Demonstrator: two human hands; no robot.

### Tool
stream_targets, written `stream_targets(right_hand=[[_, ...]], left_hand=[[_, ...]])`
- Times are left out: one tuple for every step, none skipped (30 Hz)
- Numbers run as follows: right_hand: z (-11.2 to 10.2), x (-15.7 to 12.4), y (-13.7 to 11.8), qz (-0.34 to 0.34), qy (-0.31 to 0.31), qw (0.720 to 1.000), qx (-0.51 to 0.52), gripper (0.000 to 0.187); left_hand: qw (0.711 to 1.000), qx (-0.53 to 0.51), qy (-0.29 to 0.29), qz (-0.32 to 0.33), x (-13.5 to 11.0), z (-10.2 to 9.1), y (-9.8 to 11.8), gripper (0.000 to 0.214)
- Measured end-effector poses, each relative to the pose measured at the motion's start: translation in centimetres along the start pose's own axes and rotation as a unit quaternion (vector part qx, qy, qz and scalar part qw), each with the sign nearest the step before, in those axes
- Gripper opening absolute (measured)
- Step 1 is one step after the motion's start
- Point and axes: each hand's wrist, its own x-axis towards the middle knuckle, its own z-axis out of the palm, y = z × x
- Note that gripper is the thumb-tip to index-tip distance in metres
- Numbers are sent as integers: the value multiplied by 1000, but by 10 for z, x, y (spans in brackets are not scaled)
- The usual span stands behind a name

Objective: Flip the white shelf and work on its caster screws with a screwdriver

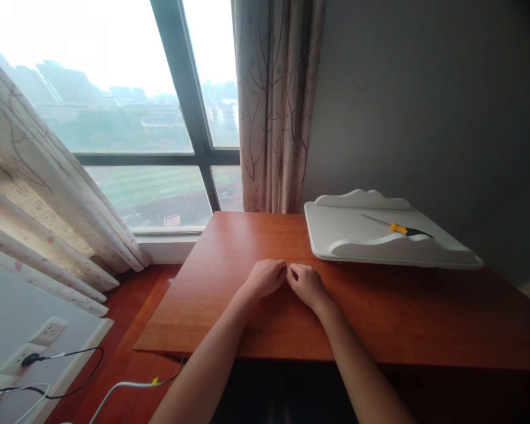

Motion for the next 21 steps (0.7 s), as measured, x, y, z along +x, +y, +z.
stream_targets(right_hand=[[0,0,0,0,0,1000,0,31],[0,0,0,0,0,1000,-1,31],[0,0,-1,0,-1,1000,-1,31],[-1,0,-1,1,-1,1000,-2,31],[-1,0,-1,1,-2,1000,-2,31],[-1,0,-1,1,-2,1000,-2,31],[-1,0,-1,1,-3,1000,-2,31],[-1,0,-1,0,-5,1000,-2,31],[-1,0,-1,0,-6,1000,-2,31],[-1,0,-1,0,-7,1000,-2,31],[-1,0,-1,0,-7,1000,-3,31],[-1,0,-1,0,-8,1000,-3,31],[-1,0,-1,0,-8,1000,-4,31],[-1,0,-1,0,-9,1000,-4,31],[-1,0,-1,0,-9,1000,-5,31],[-1,0,-1,1,-9,1000,-5,31],[-1,0,-1,1,-9,1000,-5,31],[-1,0,-1,1,-9,1000,-6,31],[-1,0,-1,1,-9,1000,-6,31],[-1,0,-1,1,-9,1000,-5,31],[-1,0,-1,1,-9,1000,-5,31]], left_hand=[[1000,0,0,1,0,0,0,27],[1000,0,1,1,0,1,0,27],[1000,1,1,1,0,1,0,27],[1000,1,1,0,0,1,-1,26],[1000,1,1,0,0,2,-1,26],[1000,2,2,-1,0,2,-1,25],[1000,2,2,-1,0,2,-1,25],[1000,2,2,-2,0,2,-1,25],[1000,2,2,-2,0,2,-1,25],[1000,2,1,-3,0,2,-1,25],[1000,1,0,-4,0,2,-1,25],[1000,1,0,-4,0,2,-1,25],[1000,1,-1,-5,0,1,-1,25],[1000,0,-1,-5,0,1,-1,25],[1000,0,-1,-6,0,1,-1,25],[1000,0,-1,-6,0,1,-1,25],[1000,0,-1,-7,0,1,0,26],[1000,1,-2,-7,0,1,0,26],[1000,1,-2,-7,0,1,0,26],[1000,1,-2,-7,0,1,0,26],[1000,0,-2,-7,0,1,0,26]])
